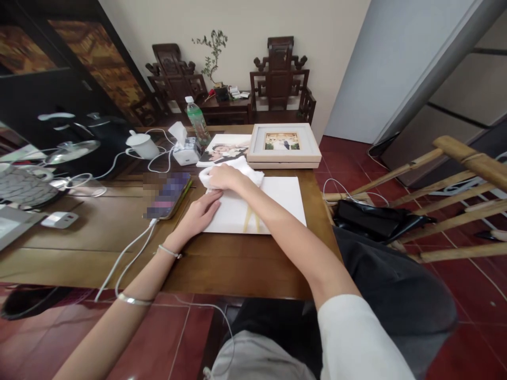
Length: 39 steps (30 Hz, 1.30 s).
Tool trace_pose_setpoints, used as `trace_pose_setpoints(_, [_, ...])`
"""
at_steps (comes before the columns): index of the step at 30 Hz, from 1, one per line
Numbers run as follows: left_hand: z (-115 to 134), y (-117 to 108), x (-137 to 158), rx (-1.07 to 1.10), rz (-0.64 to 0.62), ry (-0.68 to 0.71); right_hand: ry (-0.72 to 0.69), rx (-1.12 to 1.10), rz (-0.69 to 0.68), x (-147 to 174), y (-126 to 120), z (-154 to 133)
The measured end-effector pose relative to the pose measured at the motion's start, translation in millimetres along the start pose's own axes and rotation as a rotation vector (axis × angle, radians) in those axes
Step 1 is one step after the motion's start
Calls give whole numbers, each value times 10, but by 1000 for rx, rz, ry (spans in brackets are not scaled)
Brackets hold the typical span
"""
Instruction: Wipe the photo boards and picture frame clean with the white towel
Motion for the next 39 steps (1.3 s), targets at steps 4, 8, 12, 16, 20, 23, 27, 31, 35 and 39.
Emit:
trace_pose_setpoints(4, [-5,13,0,2,-14,-18,67,8,1,269,-160,360])
trace_pose_setpoints(8, [1,-15,-8,25,1,-10,162,3,7,627,-268,919])
trace_pose_setpoints(12, [-6,-27,-6,43,-4,4,246,-19,96,971,-274,1436])
trace_pose_setpoints(16, [3,-27,2,30,-4,11,228,-5,219,1326,-165,1506])
trace_pose_setpoints(20, [9,-11,9,-18,-25,-4,171,1,221,1761,50,1196])
trace_pose_setpoints(23, [1,9,10,-26,-43,-8,83,24,214,2146,206,892])
trace_pose_setpoints(27, [-17,29,12,-31,-52,-6,23,-39,130,2554,403,649])
trace_pose_setpoints(31, [-22,34,14,-34,-60,-20,15,-66,73,2635,440,590])
trace_pose_setpoints(35, [-20,31,13,-31,-67,-29,20,-60,98,2389,280,684])
trace_pose_setpoints(39, [-26,26,13,-13,-55,-20,48,4,118,1944,103,973])
Point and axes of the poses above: each hand's wrist, its own x-axis away from the middle knuckle, its own y-axis out of the palm, z = x × y, the point moved 7 cm from there along -x, towards the middle knuckle, and after that the axes turned 6 degrees about y, right-handed, at the moved point
